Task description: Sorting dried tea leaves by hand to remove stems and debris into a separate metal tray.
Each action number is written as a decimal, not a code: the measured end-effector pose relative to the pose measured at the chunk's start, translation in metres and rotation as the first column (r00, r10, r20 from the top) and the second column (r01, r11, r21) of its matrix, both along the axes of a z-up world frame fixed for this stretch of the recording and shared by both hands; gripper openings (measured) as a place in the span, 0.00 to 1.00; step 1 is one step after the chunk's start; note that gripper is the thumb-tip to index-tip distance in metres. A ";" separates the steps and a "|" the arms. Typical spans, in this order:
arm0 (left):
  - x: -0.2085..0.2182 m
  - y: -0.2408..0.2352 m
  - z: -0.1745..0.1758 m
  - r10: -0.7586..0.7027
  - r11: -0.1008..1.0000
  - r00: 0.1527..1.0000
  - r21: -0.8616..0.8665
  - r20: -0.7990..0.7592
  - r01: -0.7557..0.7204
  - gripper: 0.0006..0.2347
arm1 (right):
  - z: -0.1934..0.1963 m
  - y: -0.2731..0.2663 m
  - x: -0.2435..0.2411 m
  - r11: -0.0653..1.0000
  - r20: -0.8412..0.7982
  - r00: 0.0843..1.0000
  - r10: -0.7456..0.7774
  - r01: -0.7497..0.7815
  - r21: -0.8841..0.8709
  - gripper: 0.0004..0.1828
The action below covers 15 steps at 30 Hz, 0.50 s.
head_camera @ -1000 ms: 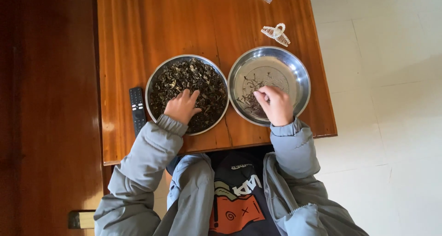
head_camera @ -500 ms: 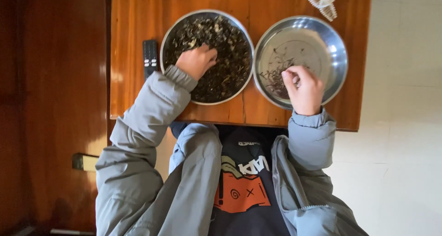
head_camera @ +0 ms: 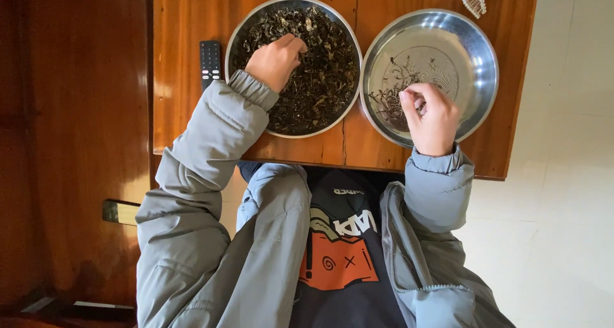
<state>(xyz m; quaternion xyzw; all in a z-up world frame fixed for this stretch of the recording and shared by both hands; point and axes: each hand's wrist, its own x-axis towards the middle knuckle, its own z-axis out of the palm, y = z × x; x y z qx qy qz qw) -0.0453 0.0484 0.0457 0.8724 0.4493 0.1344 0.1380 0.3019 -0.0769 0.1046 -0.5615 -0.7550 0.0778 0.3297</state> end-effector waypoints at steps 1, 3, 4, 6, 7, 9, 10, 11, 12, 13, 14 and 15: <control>0.002 -0.005 0.006 0.000 1.000 1.000 -0.002 0.000 0.000 0.13 | 0.000 0.000 0.000 1.000 0.000 1.000 0.000 0.000 -0.002 0.05; 0.005 -0.014 0.018 0.072 0.996 0.995 -0.051 -0.069 -0.075 0.10 | 0.000 0.000 0.000 1.000 -0.001 1.000 -0.003 0.003 -0.005 0.06; 0.002 -0.018 0.016 0.071 0.996 0.995 -0.053 -0.070 -0.075 0.10 | 0.000 0.001 0.000 1.000 -0.002 1.000 -0.003 0.003 -0.006 0.06; -0.005 -0.026 0.010 -0.019 0.999 0.988 0.043 -0.156 0.026 0.16 | -0.001 0.002 0.001 1.000 -0.005 1.000 0.006 -0.006 0.000 0.06; -0.006 -0.026 0.005 -0.018 0.999 0.987 0.042 -0.157 0.025 0.16 | -0.001 0.003 0.000 1.000 -0.006 1.000 0.007 -0.007 -0.001 0.06; -0.008 -0.028 -0.006 -0.023 0.988 0.984 0.148 -0.176 0.050 0.15 | -0.001 0.004 0.000 1.000 -0.010 1.000 0.027 -0.027 -0.005 0.05; -0.008 -0.027 -0.014 -0.023 0.988 0.984 0.147 -0.176 0.049 0.15 | -0.001 0.004 -0.001 1.000 -0.011 1.000 0.028 -0.028 -0.006 0.05; -0.008 -0.025 -0.021 0.002 0.975 0.989 0.219 -0.148 0.031 0.09 | -0.001 0.004 -0.002 0.999 -0.015 0.999 0.031 -0.031 -0.012 0.05; -0.008 -0.023 -0.029 0.024 0.957 0.993 0.290 -0.118 0.011 0.07 | -0.001 0.004 -0.003 0.999 -0.019 0.999 0.035 -0.035 -0.019 0.06; -0.007 -0.024 -0.026 0.023 0.957 0.993 0.290 -0.118 0.012 0.07 | 0.000 0.004 -0.003 0.999 -0.019 0.999 0.034 -0.034 -0.019 0.06; -0.007 -0.026 -0.024 0.030 0.966 0.995 0.260 -0.100 -0.003 0.07 | 0.002 0.003 -0.003 0.999 -0.021 0.999 0.034 -0.034 -0.018 0.06; -0.006 -0.026 -0.021 0.038 0.973 0.996 0.230 -0.082 -0.018 0.07 | 0.003 0.003 -0.004 0.999 -0.023 0.999 0.033 -0.033 -0.017 0.06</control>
